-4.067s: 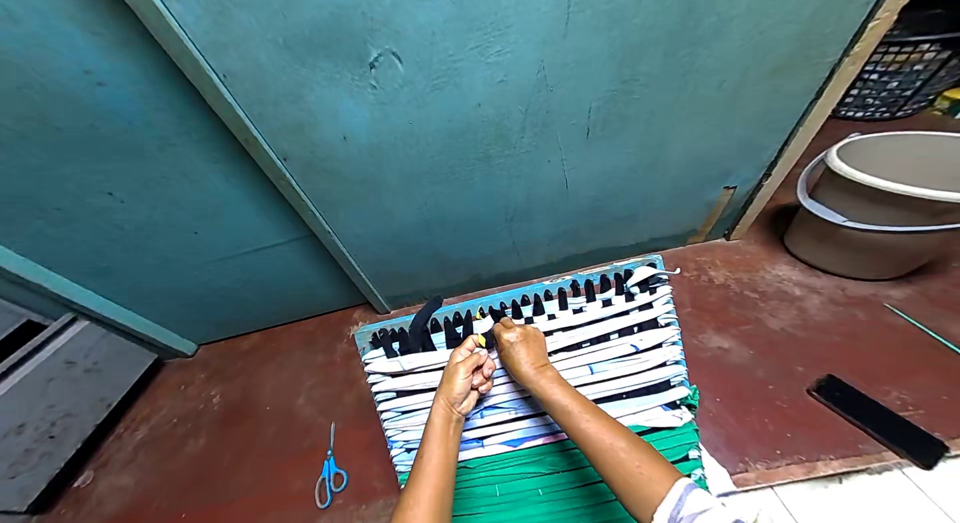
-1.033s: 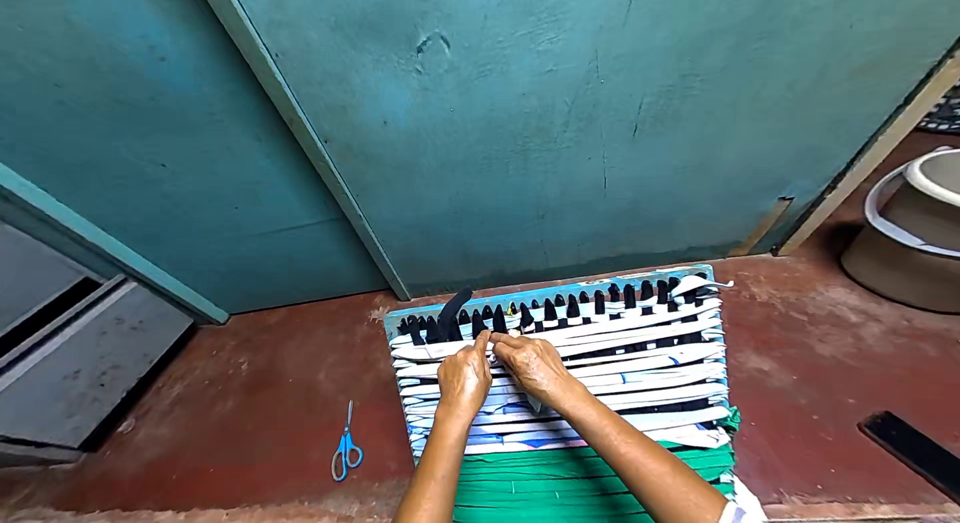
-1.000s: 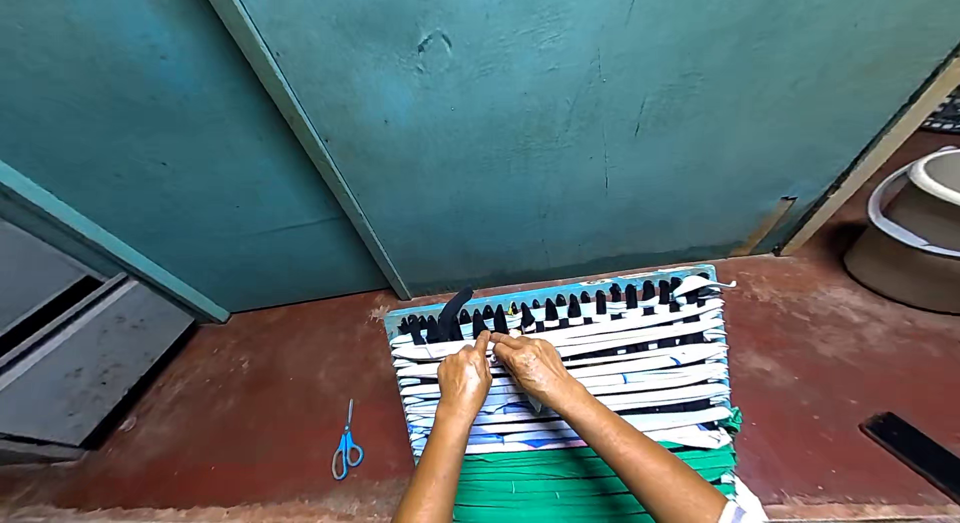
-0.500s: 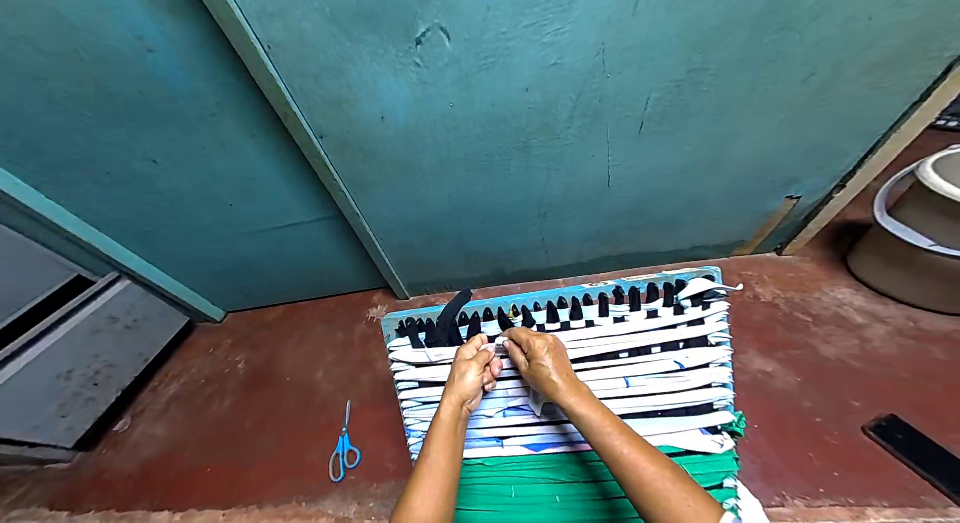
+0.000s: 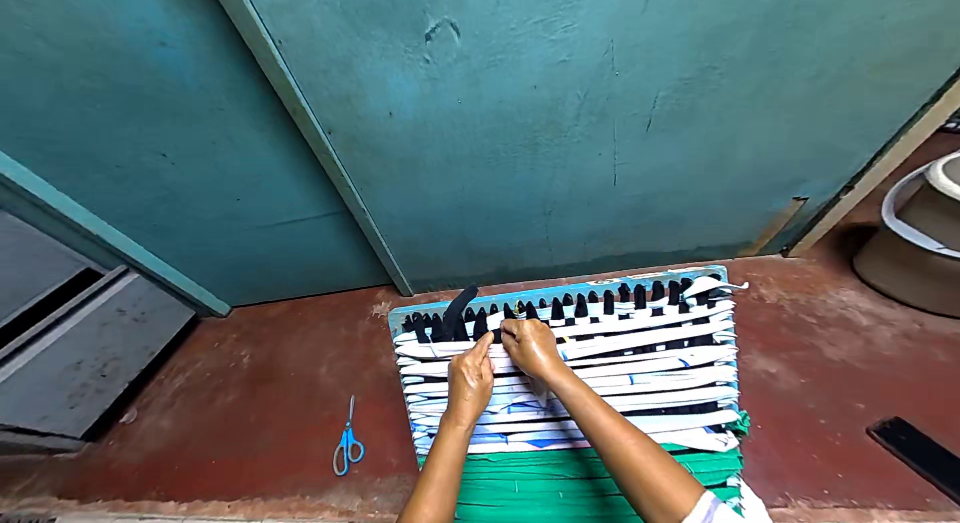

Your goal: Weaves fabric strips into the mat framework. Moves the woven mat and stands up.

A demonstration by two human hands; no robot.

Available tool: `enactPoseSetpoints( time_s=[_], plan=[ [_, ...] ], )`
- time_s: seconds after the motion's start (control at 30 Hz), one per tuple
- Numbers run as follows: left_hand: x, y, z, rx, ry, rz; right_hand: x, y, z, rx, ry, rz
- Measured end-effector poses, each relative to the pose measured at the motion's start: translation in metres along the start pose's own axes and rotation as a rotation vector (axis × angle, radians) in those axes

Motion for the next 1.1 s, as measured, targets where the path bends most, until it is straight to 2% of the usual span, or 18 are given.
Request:
enactPoseSetpoints(
  time_s=[0.07,0.17,0.27,0.37,0.43,0.5,0.67,0.7,0.8,0.87,0.93,1.1],
  plan=[
    [-0.003,0.005,0.005,0.107,-0.126,0.169,0.001,0.0,0.005,0.148,0.068,-0.026],
    [0.003,0.008,0.004,0.079,-0.113,0.251,0.001,-0.001,0.009,0.251,0.122,-0.028],
    [0.009,0.006,-0.004,0.011,-0.014,0.19,-0.002,-0.003,0.008,0.252,0.155,-0.021],
    [0.015,0.004,-0.009,-0.044,0.118,0.029,-0.004,-0.002,0.006,0.23,0.159,-0.021],
    [0.019,0.002,-0.014,-0.18,0.233,-0.099,-0.006,-0.002,0.004,0.223,0.151,-0.015],
    [0.02,0.002,-0.018,-0.3,0.293,-0.107,-0.01,-0.001,0.002,0.202,0.145,0.003],
    [0.008,0.005,-0.023,-0.455,0.325,0.089,-0.023,0.0,-0.005,0.152,0.192,0.084],
    [0.005,0.01,-0.024,-0.492,0.333,0.129,-0.029,0.002,-0.008,0.135,0.244,0.16],
    [-0.001,0.037,-0.028,-0.514,0.338,0.266,-0.045,0.012,-0.014,0.026,0.52,0.582],
    [-0.006,0.065,-0.035,-0.459,0.318,0.371,-0.049,0.016,-0.014,-0.064,0.593,0.722],
    [-0.013,0.099,-0.045,-0.403,0.326,0.467,-0.049,0.021,-0.01,-0.086,0.598,0.768],
    [-0.037,0.177,-0.083,-0.276,0.437,0.704,-0.044,0.033,0.005,0.039,0.583,0.753]
  ],
)
Point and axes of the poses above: each hand's wrist, its own x-axis towards the middle knuckle, its own y-axis out of the back of the hand, z = x × y, the point moved 8 cm from there along x, towards the middle knuckle
